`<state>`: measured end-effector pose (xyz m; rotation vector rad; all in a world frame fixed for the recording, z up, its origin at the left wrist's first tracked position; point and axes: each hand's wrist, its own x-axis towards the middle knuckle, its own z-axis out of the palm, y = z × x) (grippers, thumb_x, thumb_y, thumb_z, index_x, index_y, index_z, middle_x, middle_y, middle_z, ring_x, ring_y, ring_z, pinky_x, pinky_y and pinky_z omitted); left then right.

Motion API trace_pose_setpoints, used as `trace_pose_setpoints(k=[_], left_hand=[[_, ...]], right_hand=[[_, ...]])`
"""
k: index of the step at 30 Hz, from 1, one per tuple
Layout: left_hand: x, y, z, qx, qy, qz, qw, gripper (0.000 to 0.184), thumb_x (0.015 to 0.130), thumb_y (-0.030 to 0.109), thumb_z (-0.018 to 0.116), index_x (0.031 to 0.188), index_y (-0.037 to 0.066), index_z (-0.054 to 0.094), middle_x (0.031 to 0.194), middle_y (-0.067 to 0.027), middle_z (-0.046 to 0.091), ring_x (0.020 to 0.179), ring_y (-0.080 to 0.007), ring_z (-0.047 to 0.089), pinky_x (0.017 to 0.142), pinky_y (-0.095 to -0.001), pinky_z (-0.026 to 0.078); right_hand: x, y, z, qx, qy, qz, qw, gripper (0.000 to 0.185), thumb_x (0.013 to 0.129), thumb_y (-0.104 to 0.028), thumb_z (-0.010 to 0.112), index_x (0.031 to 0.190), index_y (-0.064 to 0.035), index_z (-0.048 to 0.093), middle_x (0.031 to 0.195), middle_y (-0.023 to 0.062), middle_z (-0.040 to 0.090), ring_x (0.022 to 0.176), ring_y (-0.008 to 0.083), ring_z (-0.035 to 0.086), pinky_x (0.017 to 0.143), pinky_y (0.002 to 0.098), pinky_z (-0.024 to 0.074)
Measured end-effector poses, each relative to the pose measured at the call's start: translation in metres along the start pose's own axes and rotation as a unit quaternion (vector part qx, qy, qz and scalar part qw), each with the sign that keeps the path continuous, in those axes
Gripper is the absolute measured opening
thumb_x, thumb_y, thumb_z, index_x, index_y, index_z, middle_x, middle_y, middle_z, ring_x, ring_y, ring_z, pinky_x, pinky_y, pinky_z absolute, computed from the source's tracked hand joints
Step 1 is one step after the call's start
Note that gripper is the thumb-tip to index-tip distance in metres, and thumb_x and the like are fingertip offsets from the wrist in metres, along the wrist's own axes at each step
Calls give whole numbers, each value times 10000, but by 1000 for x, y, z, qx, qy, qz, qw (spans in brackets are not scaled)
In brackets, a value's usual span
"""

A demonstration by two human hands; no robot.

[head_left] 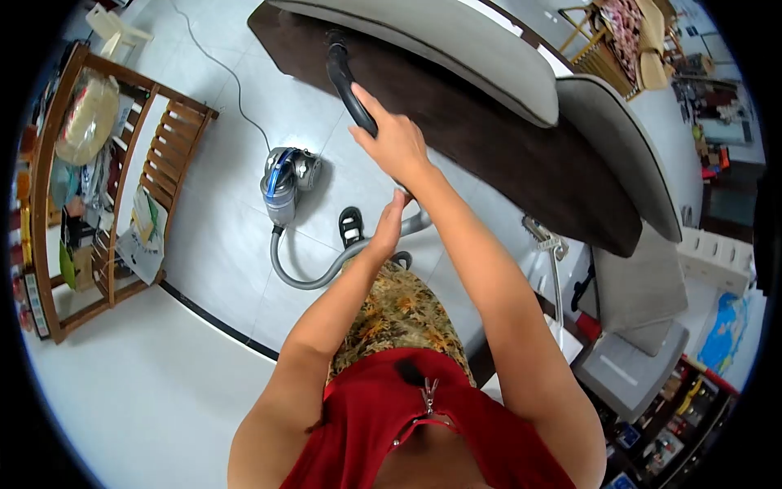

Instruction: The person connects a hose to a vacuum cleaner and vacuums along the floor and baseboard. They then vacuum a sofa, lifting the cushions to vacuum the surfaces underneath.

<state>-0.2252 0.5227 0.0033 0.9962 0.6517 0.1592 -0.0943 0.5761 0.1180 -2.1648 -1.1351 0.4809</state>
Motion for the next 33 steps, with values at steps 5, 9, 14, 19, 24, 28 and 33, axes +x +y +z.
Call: trace_pose_setpoints(k=[5, 9, 14, 19, 24, 28, 33], left_hand=[[55, 15, -5, -144, 8, 70, 987, 585, 1049, 475, 363, 1344, -5, 519, 1344, -84, 540, 1273, -197, 441, 1119, -346, 271], [54, -3, 5, -118, -76, 46, 989, 504, 1040, 437, 428, 1288, 15, 550, 1235, -43, 566, 1157, -153, 466, 1054, -322, 329], [-2, -26, 1, -202, -139, -24, 969, 617, 1038, 492, 402, 1431, 16, 418, 1338, -43, 500, 1195, -148, 445, 1051, -333, 342], [5, 22, -50, -341, -17, 4, 940, 690, 1047, 538, 270, 1500, 18, 305, 1501, -76, 390, 1368, -214, 369, 1144, -395, 264], [90, 85, -151, -385, 118, 118, 908, 730, 1037, 579, 213, 1538, 48, 209, 1578, -76, 285, 1433, -221, 295, 1177, -413, 213], [134, 115, -187, -450, 98, 94, 883, 669, 1038, 573, 243, 1504, 97, 296, 1494, -37, 394, 1370, -179, 374, 1118, -373, 305], [138, 71, -153, -470, 25, 43, 881, 554, 1048, 509, 311, 1466, 151, 374, 1403, 6, 481, 1285, -127, 455, 1055, -324, 373]], right_hand=[[72, 5, 37, -109, -42, 20, 993, 644, 858, -377, 647, 1458, -319, 423, 856, 240, 691, 833, 422, 671, 753, 486, 517], [55, 3, 15, -127, -52, 80, 987, 632, 874, -370, 638, 1463, -329, 414, 882, 258, 689, 844, 436, 666, 766, 492, 521], [10, 2, 37, -167, -35, 21, 985, 704, 870, -245, 661, 1505, -213, 359, 854, 264, 682, 756, 446, 663, 689, 492, 529], [63, -44, 112, -255, -92, -123, 955, 774, 844, -274, 706, 1521, -225, 334, 696, 166, 641, 598, 345, 660, 570, 445, 539], [178, -86, 188, -283, -87, -99, 950, 697, 857, -289, 672, 1490, -246, 384, 783, 196, 679, 678, 364, 676, 642, 458, 548], [214, -60, 210, -345, -105, -54, 931, 754, 862, -299, 671, 1523, -259, 310, 792, 183, 687, 669, 359, 687, 661, 459, 559], [146, -27, 177, -388, -87, -65, 915, 757, 865, -291, 684, 1523, -269, 310, 741, 154, 659, 611, 341, 666, 571, 449, 549]])
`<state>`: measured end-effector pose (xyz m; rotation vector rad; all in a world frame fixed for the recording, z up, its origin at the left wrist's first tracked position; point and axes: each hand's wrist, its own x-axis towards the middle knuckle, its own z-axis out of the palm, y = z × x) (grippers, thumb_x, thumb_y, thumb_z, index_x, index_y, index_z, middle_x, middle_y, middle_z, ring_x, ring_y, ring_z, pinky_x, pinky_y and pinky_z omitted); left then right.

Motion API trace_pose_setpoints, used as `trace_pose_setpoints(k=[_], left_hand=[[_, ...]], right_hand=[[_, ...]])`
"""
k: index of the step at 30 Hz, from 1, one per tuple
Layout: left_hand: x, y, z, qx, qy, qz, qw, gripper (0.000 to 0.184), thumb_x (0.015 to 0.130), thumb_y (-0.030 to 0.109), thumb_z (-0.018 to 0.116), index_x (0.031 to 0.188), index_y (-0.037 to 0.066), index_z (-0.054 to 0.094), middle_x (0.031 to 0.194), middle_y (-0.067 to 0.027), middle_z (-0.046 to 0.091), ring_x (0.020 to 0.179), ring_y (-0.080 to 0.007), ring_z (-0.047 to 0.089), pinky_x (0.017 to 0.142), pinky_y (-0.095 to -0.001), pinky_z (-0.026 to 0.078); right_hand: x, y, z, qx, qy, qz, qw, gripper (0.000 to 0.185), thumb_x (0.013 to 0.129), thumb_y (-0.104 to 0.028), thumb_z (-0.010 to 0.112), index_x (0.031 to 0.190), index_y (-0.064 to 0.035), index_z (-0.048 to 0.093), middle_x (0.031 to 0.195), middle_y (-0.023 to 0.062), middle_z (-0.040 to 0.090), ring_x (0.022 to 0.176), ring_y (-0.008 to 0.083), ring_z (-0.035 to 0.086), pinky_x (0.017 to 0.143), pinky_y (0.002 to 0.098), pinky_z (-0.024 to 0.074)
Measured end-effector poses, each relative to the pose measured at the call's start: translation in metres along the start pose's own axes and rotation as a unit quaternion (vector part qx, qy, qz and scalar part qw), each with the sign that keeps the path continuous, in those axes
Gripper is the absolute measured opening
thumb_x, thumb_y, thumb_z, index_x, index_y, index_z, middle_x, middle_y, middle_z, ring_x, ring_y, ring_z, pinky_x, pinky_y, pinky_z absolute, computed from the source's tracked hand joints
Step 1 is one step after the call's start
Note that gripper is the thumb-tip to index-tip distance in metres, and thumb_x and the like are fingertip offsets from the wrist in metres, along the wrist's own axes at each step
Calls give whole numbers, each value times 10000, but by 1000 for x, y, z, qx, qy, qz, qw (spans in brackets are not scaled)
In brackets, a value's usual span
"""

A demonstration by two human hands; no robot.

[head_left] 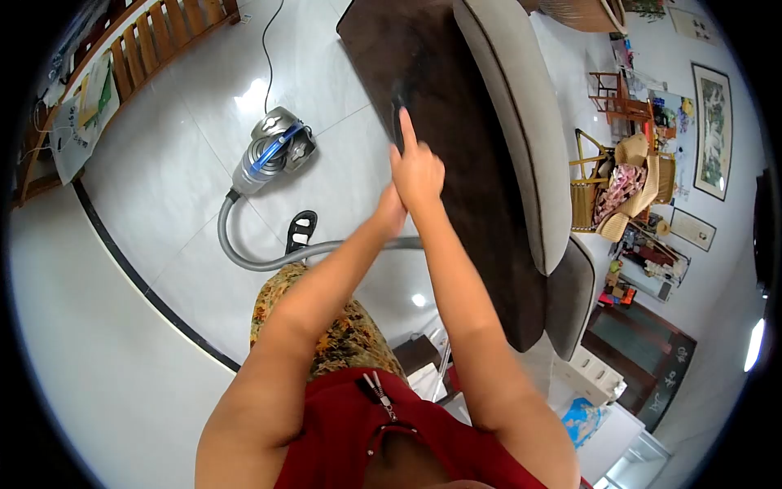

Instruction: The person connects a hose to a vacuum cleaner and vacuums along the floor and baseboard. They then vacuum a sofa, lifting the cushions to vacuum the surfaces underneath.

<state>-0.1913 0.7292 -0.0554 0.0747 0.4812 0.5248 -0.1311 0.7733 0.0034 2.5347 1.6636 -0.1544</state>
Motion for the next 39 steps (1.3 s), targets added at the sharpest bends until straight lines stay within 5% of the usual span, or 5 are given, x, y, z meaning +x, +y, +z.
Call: trace_pose_setpoints(k=[6, 20, 29, 31, 39], left_hand=[[-69, -48, -3, -18, 71, -139, 988, 561, 1018, 602, 319, 1355, 184, 482, 1240, 21, 575, 1132, -108, 550, 910, -296, 463], [61, 174, 74, 198, 94, 138, 966, 567, 971, 372, 601, 1376, -2, 467, 1205, -90, 595, 1103, -164, 541, 932, -310, 452], [57, 115, 106, 224, 106, 174, 953, 455, 1015, 265, 505, 1432, 91, 460, 981, -3, 572, 821, -83, 503, 754, -254, 459], [40, 97, 98, 187, 87, 138, 969, 662, 1004, 320, 544, 1528, 20, 270, 1279, -121, 561, 1126, -178, 557, 980, -292, 446], [10, 115, 75, 73, 178, 118, 974, 677, 995, 276, 543, 1551, 87, 205, 849, -86, 591, 715, -202, 617, 677, -336, 547]], right_hand=[[-95, 22, 17, 3, -72, 66, 995, 804, 871, -283, 683, 1553, -230, 262, 705, 144, 633, 549, 315, 636, 513, 418, 522], [60, -31, -58, 146, 117, -10, 982, 714, 851, -194, 675, 1498, -181, 374, 848, 200, 693, 731, 390, 668, 628, 466, 524], [14, 18, -76, 204, 38, 38, 978, 728, 846, -165, 674, 1503, -161, 362, 845, 242, 682, 735, 425, 654, 663, 468, 513], [-10, 22, -70, 197, 39, 25, 979, 732, 841, -126, 673, 1504, -145, 364, 923, 243, 690, 767, 407, 667, 666, 447, 520], [-29, 8, -67, 371, 9, -91, 924, 705, 858, -18, 633, 1503, -72, 353, 1349, 220, 562, 1212, 347, 587, 944, 380, 499]])
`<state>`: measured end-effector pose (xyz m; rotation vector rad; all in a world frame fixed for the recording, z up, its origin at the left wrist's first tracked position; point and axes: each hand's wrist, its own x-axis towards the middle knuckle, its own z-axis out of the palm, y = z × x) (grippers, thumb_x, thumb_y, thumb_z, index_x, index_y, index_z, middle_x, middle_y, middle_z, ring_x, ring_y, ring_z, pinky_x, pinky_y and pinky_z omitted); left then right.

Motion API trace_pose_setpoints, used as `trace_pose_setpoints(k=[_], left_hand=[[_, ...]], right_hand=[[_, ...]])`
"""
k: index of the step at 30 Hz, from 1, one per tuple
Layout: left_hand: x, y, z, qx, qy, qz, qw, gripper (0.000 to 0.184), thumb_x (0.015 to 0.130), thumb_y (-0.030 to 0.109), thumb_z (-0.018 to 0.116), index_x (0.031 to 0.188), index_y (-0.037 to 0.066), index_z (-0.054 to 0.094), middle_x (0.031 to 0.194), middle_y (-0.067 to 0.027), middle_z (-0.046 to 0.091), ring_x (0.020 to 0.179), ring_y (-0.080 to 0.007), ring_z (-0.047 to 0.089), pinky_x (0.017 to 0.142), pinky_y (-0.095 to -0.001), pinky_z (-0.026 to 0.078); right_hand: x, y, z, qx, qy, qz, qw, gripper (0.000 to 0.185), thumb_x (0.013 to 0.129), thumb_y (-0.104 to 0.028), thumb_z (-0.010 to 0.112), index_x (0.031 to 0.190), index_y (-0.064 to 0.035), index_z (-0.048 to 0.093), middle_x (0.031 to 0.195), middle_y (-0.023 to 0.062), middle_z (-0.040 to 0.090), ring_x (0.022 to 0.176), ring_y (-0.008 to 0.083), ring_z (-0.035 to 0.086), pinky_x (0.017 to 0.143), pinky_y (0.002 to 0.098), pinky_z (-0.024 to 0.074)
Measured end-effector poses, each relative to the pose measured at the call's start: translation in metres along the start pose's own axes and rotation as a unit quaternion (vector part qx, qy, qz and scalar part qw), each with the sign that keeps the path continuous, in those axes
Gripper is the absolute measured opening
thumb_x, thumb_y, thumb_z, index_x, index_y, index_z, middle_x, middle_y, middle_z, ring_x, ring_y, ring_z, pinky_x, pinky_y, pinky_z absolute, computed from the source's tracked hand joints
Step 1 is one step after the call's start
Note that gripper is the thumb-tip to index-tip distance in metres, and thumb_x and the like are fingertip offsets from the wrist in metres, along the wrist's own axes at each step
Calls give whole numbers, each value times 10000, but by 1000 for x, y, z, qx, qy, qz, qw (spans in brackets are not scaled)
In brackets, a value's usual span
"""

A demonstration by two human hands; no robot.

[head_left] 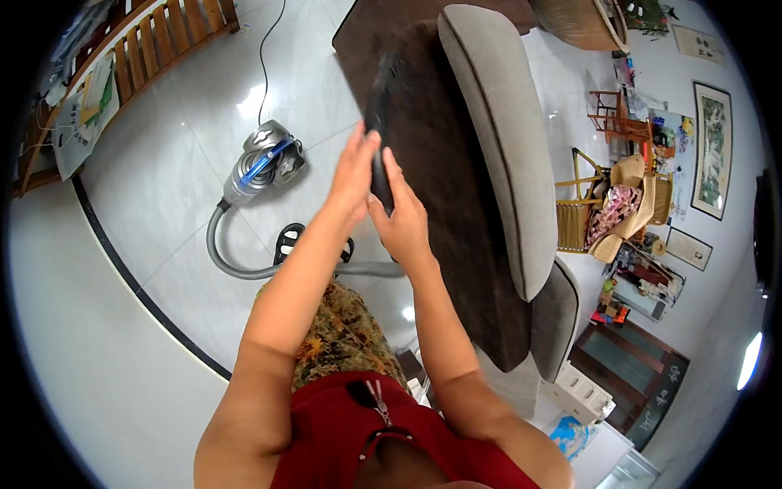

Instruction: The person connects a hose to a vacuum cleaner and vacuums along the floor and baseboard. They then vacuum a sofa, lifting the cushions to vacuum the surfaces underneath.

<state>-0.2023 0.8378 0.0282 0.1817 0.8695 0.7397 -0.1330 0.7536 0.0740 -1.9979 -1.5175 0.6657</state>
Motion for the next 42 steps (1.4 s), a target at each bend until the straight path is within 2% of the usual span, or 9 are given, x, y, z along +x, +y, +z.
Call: trace_pose_setpoints(k=[1, 5, 10, 15, 25, 31, 33, 38, 42], left_hand=[[6, 11, -2, 4, -15, 32, 999, 625, 998, 279, 534, 1525, 93, 254, 821, -83, 585, 691, -195, 604, 658, -333, 539], [38, 64, 0, 23, -62, 63, 996, 256, 1019, 317, 471, 1176, 115, 474, 729, -69, 567, 595, -174, 544, 555, -327, 488], [84, 70, 2, 32, -39, -22, 998, 262, 1007, 333, 489, 1039, 73, 473, 745, -93, 577, 598, -174, 559, 553, -329, 509], [89, 34, -29, 9, -35, -63, 997, 358, 1019, 417, 411, 980, 63, 448, 690, -77, 544, 540, -159, 506, 517, -301, 477], [51, -19, -57, -26, 44, -94, 994, 308, 990, 404, 454, 1003, 98, 473, 645, -89, 537, 468, -187, 501, 444, -327, 461], [102, 29, -69, 138, 123, 16, 983, 524, 826, 270, 788, 1172, 41, 466, 880, -108, 499, 554, -209, 572, 491, -345, 538], [138, 20, -75, 145, 73, 63, 985, 493, 819, 160, 778, 1183, 63, 461, 844, -98, 506, 583, -219, 588, 510, -358, 554], [165, -32, -70, 83, 91, 34, 992, 401, 823, 26, 675, 1153, 77, 451, 786, -89, 508, 599, -221, 582, 532, -368, 564], [126, -86, -76, 54, 87, -10, 995, 589, 791, -37, 583, 1318, 139, 385, 763, -89, 504, 549, -236, 584, 496, -383, 536]], right_hand=[[6, -5, 0, 65, -29, -26, 997, 705, 873, -1, 615, 1512, -44, 320, 1465, 218, 452, 1345, 344, 465, 1048, 379, 424], [13, 4, 9, 177, -44, 44, 982, 751, 876, -155, 692, 1520, -71, 315, 1382, 195, 526, 1226, 280, 560, 1005, 352, 441], [8, 37, 23, 315, -71, 229, 919, 731, 881, -241, 719, 1491, -47, 365, 1223, 152, 623, 1032, 191, 631, 867, 332, 498], [-14, 27, 22, 68, -11, 160, 985, 616, 850, -262, 740, 1386, -93, 489, 955, 183, 707, 874, 270, 712, 776, 342, 528], [-75, 35, 33, 61, -22, 162, 985, 612, 837, -276, 758, 1362, -82, 511, 989, 209, 711, 888, 334, 721, 748, 377, 546], [34, 48, 60, 42, -68, 145, 986, 641, 803, -458, 742, 1306, -97, 575, 907, 228, 705, 845, 383, 704, 716, 412, 534], [59, 64, 74, 19, -50, 166, 985, 639, 801, -437, 754, 1315, -99, 582, 963, 174, 716, 859, 298, 712, 755, 353, 522], [51, 98, 58, -82, -52, 156, 983, 595, 784, -446, 759, 1282, -159, 608, 955, 174, 717, 843, 324, 707, 741, 389, 535], [-1, 117, 48, -105, -40, 134, 985, 606, 749, -378, 800, 1284, -170, 606, 943, 196, 710, 834, 363, 701, 713, 410, 546]])
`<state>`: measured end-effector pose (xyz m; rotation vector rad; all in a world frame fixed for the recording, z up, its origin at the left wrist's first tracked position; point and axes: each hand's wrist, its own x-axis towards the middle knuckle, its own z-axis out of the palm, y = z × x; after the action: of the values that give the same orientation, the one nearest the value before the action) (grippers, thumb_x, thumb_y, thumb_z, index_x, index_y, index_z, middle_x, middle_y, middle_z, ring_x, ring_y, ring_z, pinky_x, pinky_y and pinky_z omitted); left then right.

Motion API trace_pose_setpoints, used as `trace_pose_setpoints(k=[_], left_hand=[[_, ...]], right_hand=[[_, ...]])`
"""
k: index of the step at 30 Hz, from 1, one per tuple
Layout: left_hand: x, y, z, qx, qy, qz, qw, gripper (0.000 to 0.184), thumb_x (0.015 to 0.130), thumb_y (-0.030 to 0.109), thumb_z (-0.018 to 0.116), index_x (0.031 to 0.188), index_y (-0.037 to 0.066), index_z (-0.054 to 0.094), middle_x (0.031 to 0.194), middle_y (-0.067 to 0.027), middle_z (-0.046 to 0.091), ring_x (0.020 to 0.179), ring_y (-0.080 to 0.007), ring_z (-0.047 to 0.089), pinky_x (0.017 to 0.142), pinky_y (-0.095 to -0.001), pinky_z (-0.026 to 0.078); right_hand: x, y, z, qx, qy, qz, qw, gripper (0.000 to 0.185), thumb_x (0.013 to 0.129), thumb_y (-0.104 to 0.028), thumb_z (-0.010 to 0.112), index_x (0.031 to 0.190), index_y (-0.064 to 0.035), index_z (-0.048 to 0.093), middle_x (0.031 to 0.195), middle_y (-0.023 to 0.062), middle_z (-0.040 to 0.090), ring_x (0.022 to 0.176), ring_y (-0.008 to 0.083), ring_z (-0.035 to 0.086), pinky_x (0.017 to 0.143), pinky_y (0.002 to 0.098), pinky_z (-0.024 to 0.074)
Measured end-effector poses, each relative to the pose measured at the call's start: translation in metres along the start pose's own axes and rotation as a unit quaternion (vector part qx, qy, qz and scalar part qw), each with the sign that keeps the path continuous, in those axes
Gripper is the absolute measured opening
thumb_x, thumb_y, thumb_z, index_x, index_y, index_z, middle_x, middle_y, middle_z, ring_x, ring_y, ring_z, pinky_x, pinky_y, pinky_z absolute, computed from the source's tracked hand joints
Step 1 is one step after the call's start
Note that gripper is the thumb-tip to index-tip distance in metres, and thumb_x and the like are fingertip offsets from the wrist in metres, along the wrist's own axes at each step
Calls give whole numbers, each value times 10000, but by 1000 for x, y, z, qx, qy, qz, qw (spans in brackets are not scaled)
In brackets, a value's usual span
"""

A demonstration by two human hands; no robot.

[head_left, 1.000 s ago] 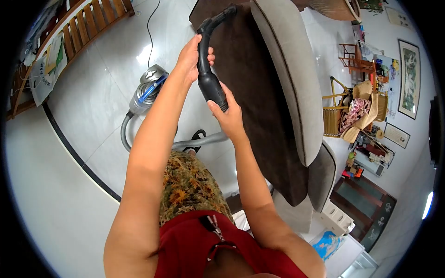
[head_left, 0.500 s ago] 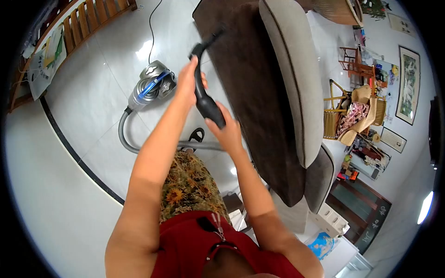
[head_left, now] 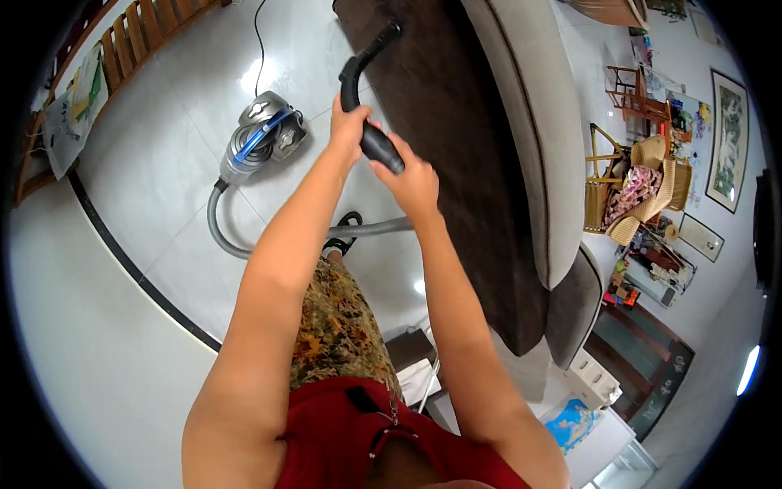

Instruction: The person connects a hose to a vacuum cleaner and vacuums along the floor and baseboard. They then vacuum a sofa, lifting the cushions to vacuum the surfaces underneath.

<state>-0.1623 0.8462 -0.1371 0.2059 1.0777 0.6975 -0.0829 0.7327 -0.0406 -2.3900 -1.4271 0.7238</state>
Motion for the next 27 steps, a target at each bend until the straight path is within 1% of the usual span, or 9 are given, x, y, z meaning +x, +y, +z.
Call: trace_pose_setpoints(k=[4, 6, 10, 11, 15, 18, 21, 22, 27], left_hand=[[-45, -23, -14, 35, -22, -7, 999, 690, 785, -30, 567, 1420, 142, 357, 771, -76, 524, 523, -199, 581, 480, -339, 516], [-60, -14, -17, 40, -8, -4, 999, 711, 788, -32, 565, 1442, 152, 355, 797, -82, 540, 523, -194, 582, 481, -332, 511], [-54, 27, -11, 19, -7, 96, 995, 674, 795, -34, 574, 1414, 147, 376, 792, -81, 545, 552, -181, 588, 486, -316, 506], [-50, 42, -2, 21, -5, 113, 993, 653, 797, -29, 581, 1395, 142, 381, 792, -83, 545, 556, -178, 590, 491, -322, 512], [-25, 65, 21, 50, -30, 130, 990, 643, 806, -18, 581, 1393, 137, 371, 795, -91, 555, 553, -179, 596, 499, -326, 522], [-38, 43, 32, 71, 3, 125, 990, 659, 808, -7, 566, 1416, 132, 351, 811, -104, 566, 551, -187, 606, 495, -333, 521], [-68, -9, 23, 115, 9, 110, 987, 743, 806, -8, 559, 1482, 133, 283, 847, -120, 589, 559, -188, 614, 508, -329, 516], [-80, -29, 18, 136, 6, 102, 985, 774, 805, -10, 559, 1503, 132, 257, 861, -125, 598, 560, -186, 615, 515, -325, 515], [-157, -108, -12, 147, -48, -26, 988, 796, 806, -21, 553, 1520, 126, 235, 850, -121, 601, 558, -168, 605, 525, -305, 502]], right_hand=[[-55, 7, 9, 33, -4, 50, 998, 615, 761, -325, 807, 1313, -161, 590, 951, 204, 710, 857, 356, 707, 730, 404, 550], [-68, 10, 23, 49, 35, 2, 998, 678, 744, -342, 820, 1352, -213, 551, 866, 163, 716, 755, 332, 710, 631, 389, 549], [-31, -13, 16, 44, 60, -77, 994, 672, 727, -326, 824, 1333, -195, 566, 837, 161, 703, 723, 339, 699, 617, 407, 540], [-15, -22, 7, 86, 44, -69, 993, 608, 751, -280, 811, 1298, -120, 598, 1028, 193, 699, 906, 354, 697, 756, 382, 543], [18, -35, -9, 105, 31, -5, 994, 585, 773, -269, 791, 1303, -111, 598, 1072, 178, 702, 950, 325, 703, 807, 370, 538], [-1, -4, -2, 111, 108, -68, 986, 609, 753, -332, 801, 1303, -167, 598, 900, 178, 709, 813, 355, 702, 677, 413, 539], [-52, 26, 1, 102, 90, -33, 990, 632, 751, -289, 809, 1329, -169, 585, 990, 180, 712, 854, 356, 703, 711, 416, 543], [-76, 28, -5, 112, 47, 34, 992, 583, 766, -169, 789, 1310, -93, 592, 1107, 214, 690, 994, 306, 704, 829, 356, 536], [-196, 43, -6, 84, 18, 143, 986, 622, 788, -157, 777, 1358, -85, 539, 1053, 223, 700, 944, 303, 721, 797, 354, 546]])
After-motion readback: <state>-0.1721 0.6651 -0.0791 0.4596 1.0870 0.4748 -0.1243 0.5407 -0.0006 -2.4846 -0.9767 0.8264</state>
